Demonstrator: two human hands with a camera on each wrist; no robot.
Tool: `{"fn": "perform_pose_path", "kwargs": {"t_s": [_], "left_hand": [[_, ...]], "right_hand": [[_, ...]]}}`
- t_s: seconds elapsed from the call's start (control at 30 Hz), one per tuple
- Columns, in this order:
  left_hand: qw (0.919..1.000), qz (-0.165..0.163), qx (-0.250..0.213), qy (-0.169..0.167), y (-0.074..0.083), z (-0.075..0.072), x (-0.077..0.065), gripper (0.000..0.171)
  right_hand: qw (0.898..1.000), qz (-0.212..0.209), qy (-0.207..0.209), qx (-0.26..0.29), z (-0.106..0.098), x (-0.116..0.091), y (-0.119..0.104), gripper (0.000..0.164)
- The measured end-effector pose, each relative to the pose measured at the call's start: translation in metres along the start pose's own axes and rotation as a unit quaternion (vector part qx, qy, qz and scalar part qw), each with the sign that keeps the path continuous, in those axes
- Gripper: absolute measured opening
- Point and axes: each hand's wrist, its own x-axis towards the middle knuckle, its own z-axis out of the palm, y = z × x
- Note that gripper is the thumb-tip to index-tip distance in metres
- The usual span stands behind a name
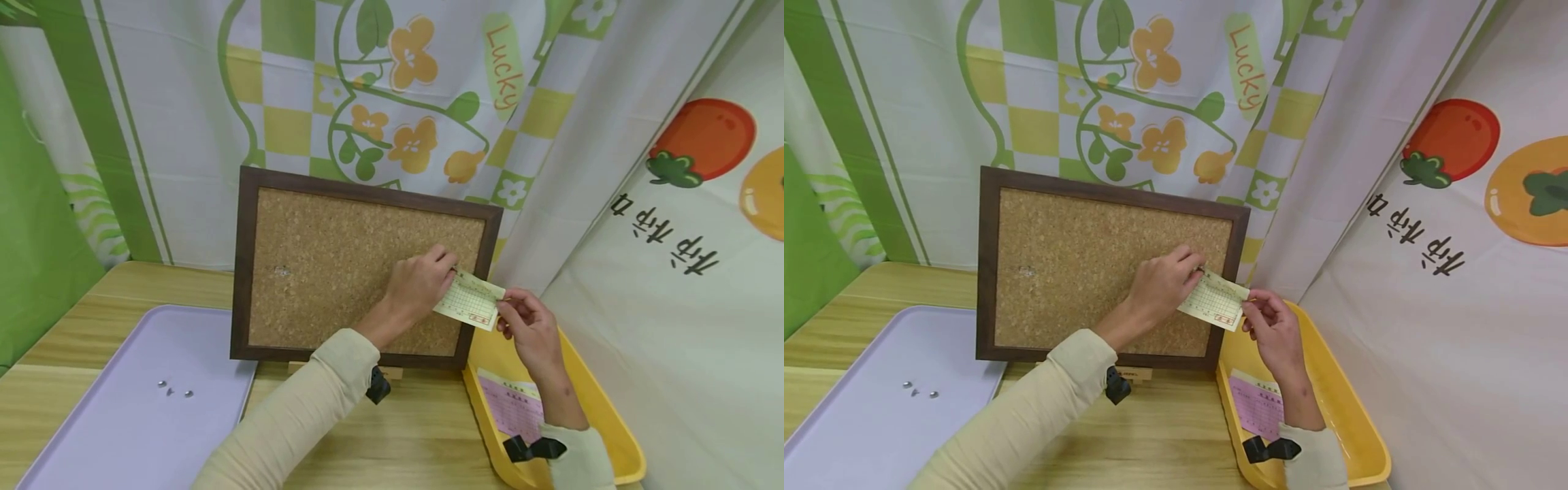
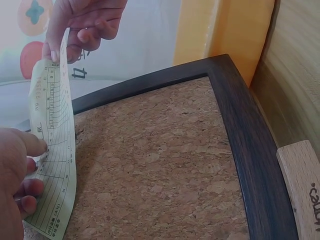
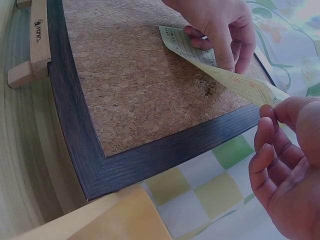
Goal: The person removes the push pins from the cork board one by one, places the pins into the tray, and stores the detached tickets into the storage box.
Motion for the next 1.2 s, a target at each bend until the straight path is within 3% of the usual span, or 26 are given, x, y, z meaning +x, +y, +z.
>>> {"fn": "perform_pose_path", "kwargs": {"t_s": [0.77, 1.2], "left_hand": [[0.9997, 0.02, -0.007, 0.016, -0.0028, -0.0015, -0.0019, 0.005], [0.9996, 0.025, -0.004, -0.013, -0.0014, -0.0062, -0.0068, 0.008]], "right_hand": [[1.0, 0.014, 0.0, 0.006, 0.0007, -0.0013, -0.0034, 0.02], [0.999, 0.04, 0.025, -0.022, 0.003, 0.0005, -0.0065, 0.022]]}}
